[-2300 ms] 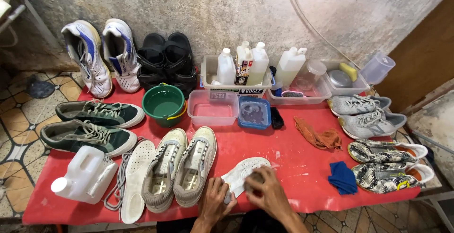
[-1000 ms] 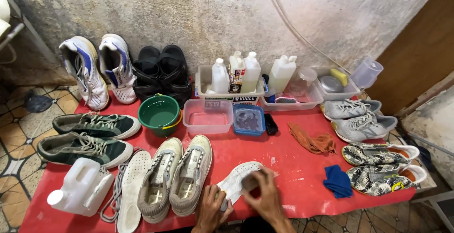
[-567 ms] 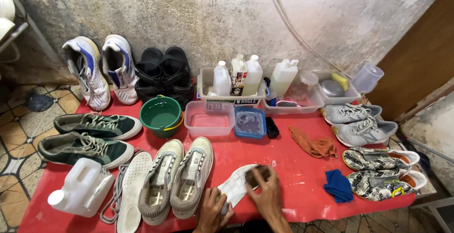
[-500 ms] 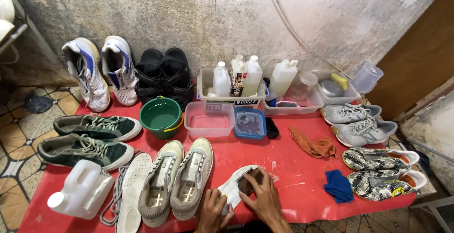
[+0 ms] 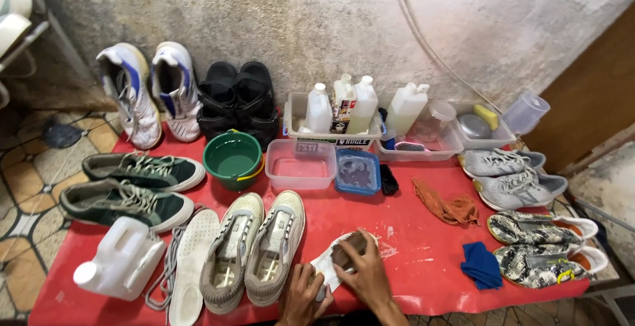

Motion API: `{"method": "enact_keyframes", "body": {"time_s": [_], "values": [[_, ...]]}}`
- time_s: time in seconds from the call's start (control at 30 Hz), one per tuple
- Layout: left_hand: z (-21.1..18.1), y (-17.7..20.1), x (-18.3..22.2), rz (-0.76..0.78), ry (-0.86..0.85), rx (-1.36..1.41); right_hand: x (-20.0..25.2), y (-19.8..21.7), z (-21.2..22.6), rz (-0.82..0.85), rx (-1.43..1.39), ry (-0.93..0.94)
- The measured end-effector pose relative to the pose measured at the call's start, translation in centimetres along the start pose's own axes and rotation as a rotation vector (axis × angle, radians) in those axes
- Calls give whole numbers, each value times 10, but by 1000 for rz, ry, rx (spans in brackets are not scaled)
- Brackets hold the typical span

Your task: Cleaning a white shoe insole using a brush and cleaning solution on a red work surface.

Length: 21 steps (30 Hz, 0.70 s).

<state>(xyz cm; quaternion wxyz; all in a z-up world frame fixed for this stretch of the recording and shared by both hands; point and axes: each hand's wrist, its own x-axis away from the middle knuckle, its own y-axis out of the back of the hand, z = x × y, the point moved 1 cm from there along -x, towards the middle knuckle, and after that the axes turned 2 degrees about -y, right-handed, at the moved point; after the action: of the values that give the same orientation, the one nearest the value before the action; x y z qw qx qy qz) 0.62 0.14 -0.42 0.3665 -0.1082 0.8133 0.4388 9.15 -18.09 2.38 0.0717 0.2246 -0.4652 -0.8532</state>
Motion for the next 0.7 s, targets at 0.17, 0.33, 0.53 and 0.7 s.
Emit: {"method": "enact_keyframes", "body": {"time_s": [0.17, 0.33, 0.53, 0.7], "values": [[2, -2, -1, -18, 2, -19, -4, 6, 1, -124, 95, -117], [7, -11, 6, -13, 0, 6, 1, -10, -10, -82, 191, -140], [5, -12, 9, -2, -1, 6, -5, -1, -1, -11, 301, -61], [6, -15, 9, -29, 1, -8, -16, 23, 36, 31, 297, -161]]}}
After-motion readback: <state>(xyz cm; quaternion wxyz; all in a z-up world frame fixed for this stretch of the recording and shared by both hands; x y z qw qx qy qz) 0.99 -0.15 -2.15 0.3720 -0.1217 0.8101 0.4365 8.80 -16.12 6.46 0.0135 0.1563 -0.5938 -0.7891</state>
